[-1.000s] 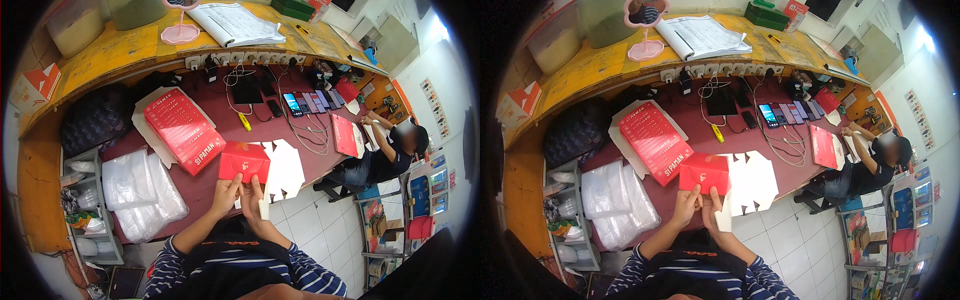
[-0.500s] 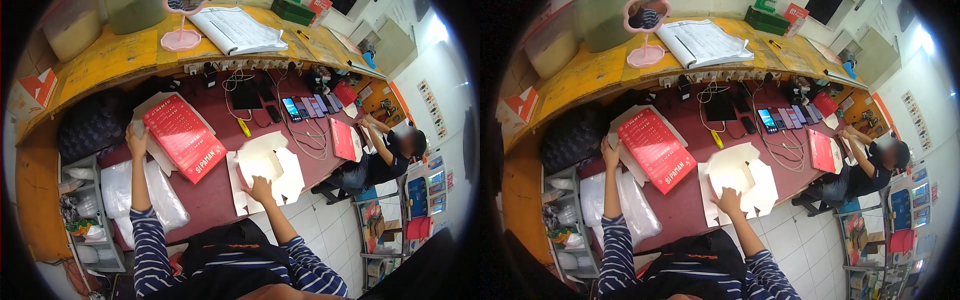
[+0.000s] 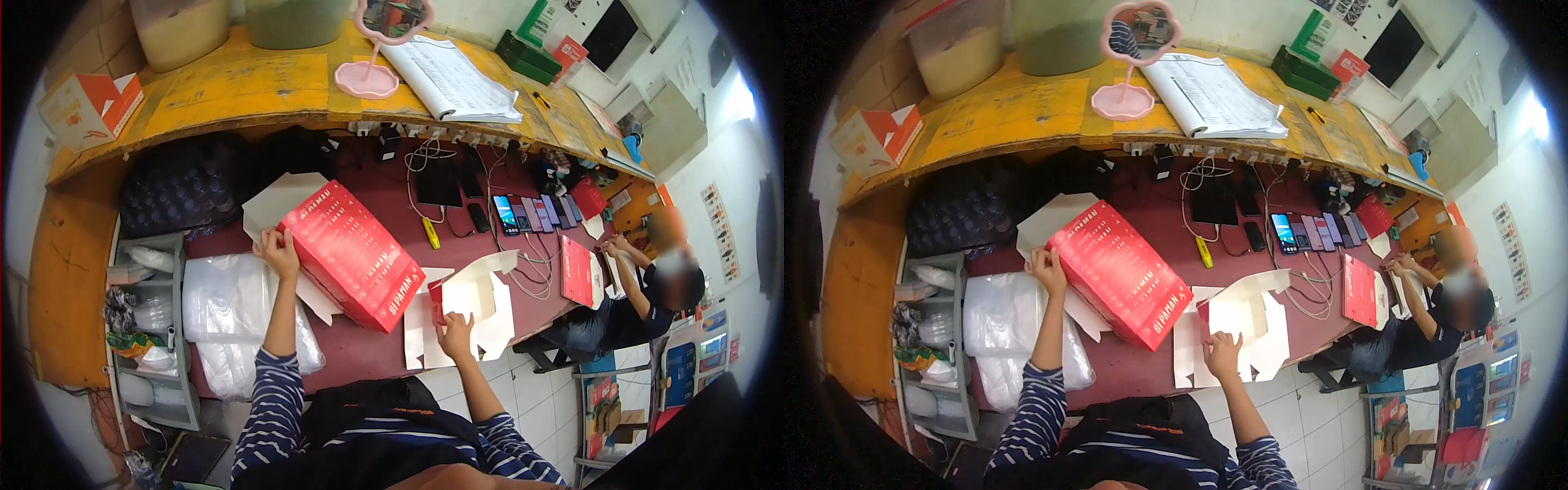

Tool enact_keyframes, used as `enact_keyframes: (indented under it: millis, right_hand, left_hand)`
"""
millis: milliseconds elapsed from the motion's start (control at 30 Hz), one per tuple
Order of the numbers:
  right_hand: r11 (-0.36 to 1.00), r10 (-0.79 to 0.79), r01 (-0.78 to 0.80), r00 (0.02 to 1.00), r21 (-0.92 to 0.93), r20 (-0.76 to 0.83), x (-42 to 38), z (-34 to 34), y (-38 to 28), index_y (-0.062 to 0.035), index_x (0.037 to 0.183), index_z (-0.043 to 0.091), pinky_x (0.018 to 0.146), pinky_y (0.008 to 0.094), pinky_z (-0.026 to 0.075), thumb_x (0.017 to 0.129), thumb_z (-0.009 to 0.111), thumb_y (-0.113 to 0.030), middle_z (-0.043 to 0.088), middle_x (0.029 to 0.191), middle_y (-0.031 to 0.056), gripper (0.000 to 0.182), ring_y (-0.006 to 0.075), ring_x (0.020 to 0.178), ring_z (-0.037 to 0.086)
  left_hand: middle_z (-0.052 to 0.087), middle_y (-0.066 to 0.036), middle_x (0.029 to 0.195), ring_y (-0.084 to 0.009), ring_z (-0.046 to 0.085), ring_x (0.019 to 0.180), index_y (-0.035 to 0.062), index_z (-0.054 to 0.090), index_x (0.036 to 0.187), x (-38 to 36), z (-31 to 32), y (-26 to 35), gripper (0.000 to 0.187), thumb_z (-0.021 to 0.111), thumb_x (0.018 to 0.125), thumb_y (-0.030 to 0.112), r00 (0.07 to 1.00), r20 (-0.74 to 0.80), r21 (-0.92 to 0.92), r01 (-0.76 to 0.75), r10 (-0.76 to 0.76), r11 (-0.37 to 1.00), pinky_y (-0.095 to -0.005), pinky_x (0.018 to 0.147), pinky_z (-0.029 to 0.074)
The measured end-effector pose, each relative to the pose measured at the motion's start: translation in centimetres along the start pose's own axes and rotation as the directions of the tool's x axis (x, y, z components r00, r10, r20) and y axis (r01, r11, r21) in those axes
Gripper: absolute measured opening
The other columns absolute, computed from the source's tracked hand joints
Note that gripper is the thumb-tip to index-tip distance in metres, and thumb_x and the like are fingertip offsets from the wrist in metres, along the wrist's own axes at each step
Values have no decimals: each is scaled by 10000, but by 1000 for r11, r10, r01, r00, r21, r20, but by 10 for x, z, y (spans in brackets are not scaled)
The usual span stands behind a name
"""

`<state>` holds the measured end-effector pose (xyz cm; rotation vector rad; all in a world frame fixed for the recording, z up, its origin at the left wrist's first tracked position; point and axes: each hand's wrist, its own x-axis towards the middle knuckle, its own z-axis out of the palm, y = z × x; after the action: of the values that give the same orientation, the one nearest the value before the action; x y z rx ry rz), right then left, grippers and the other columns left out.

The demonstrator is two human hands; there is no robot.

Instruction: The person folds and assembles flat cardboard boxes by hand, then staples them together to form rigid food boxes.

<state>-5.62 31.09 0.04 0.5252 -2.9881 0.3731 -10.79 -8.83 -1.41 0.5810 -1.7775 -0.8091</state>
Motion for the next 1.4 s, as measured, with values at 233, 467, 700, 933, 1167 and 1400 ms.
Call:
enact_keyframes:
  millis: [233, 467, 700, 933, 1167, 1400]
  right_hand:
    - [890, -242, 277, 960, 363, -139, 40, -153, -59, -60, 850, 578, 945, 458, 199, 730, 591, -153, 544, 856, 98, 152, 246, 842, 496]
    - [545, -773, 704, 632, 456, -53, 33, -256, -162, -23, 797, 552, 852, 404, 340, 685, 620, -139, 513, 758, 76, 176, 225, 749, 515]
    - [411, -894, 808, 447, 421, 16, 53, -223, -212, -20, 700, 541, 724, 345, 384, 711, 565, -162, 500, 675, 86, 144, 246, 666, 519]
    - [655, -755, 736, 626, 173, 197, 59, -194, -210, -23, 689, 553, 567, 333, 385, 679, 592, -168, 508, 635, 74, 151, 250, 545, 492]
    - [588, -785, 808, 583, -44, 208, 52, -172, -212, -46, 646, 530, 546, 328, 393, 696, 550, -154, 512, 648, 80, 120, 233, 519, 513]
    - [676, -715, 726, 607, 125, 346, 73, -177, -240, -23, 707, 518, 484, 377, 424, 709, 518, -136, 542, 569, 136, 113, 298, 521, 552]
  left_hand:
    - [464, -33, 726, -204, 457, 727, 117, 370, 536, -6, -90, 119, 390, 516, 758, 402, 862, -31, 112, -500, 506, 859, -407, 821, 224]
    - [534, -32, 817, -228, 517, 779, 117, 530, 745, -60, -113, 133, 305, 583, 723, 417, 701, -11, -126, -708, 713, 695, -331, 687, 424]
    - [569, -21, 894, -213, 483, 820, 141, 634, 766, -76, -162, 173, 148, 611, 683, 262, 805, 253, 194, -585, 536, 787, -371, 761, 309]
    - [584, 42, 759, -164, 423, 627, 136, 644, 756, -48, -172, 176, 191, 645, 566, 114, 708, 366, -121, -607, 604, 785, -273, 604, 299]
    - [578, 87, 750, -123, 427, 621, 159, 641, 726, -33, -170, 177, 148, 639, 578, 148, 657, 444, -237, -570, 610, 787, -274, 570, 286]
    - [544, 41, 799, -142, 432, 639, 169, 626, 795, -42, -174, 182, 182, 596, 618, 138, 651, 498, -154, -583, 573, 797, -287, 576, 297]
